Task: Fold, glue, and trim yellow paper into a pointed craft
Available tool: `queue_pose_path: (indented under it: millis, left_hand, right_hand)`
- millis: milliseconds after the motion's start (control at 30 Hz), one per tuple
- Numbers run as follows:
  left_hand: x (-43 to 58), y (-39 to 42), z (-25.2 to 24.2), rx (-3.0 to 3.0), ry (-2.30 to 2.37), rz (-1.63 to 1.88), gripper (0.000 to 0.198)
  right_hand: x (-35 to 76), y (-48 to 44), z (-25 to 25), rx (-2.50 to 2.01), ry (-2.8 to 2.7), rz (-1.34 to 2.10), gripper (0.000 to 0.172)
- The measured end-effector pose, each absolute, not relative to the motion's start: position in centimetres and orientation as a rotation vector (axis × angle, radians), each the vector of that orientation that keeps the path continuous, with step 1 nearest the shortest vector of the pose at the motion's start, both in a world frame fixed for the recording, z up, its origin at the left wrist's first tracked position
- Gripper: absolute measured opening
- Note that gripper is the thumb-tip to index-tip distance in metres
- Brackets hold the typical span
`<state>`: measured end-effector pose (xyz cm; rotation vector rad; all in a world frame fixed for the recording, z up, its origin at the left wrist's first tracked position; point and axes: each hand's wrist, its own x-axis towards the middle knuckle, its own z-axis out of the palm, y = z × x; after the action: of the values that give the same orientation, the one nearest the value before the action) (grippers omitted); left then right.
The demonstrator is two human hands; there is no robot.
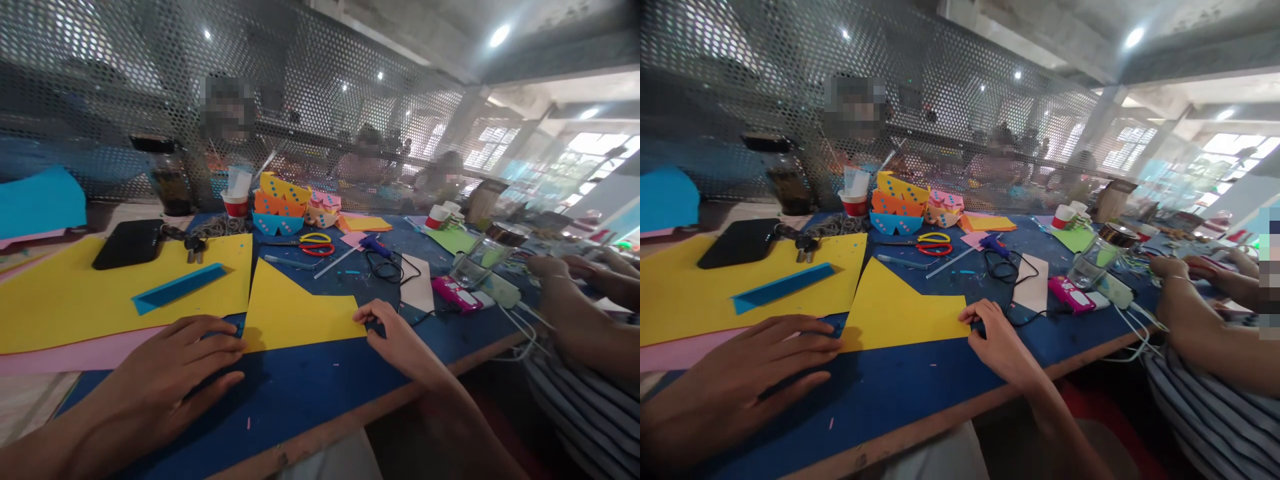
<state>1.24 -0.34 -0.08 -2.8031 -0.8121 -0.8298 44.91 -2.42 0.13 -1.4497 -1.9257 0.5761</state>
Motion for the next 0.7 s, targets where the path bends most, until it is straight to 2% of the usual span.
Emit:
queue_pose_path:
  millis: [167, 267, 467, 700]
  left_hand:
    - [2.1, -0.8, -0.4, -2.808, -0.895, -0.912, 0.029]
    - [2.1, -0.3, -0.7, -2.822, -0.854, -0.928, 0.025]
    - [1.9, 0.8, -1.3, -2.813, -0.791, -0.926, 0.022]
    - [5.0, -0.1, 0.1, -2.763, -0.635, -0.973, 0.026]
  right_hand:
    - [45.1, -2.2, 0.2, -1.432, -1.910, 0.594, 0.049]
    - [45.4, -2.2, 0.3, -1.409, -1.870, 0.628, 0.048]
    - [43.0, -2.9, 1.6, -1.313, -1.828, 0.386, 0.026]
    - [36.2, -1.7, 3.3, -1.251, -2.051, 0.619, 0.012]
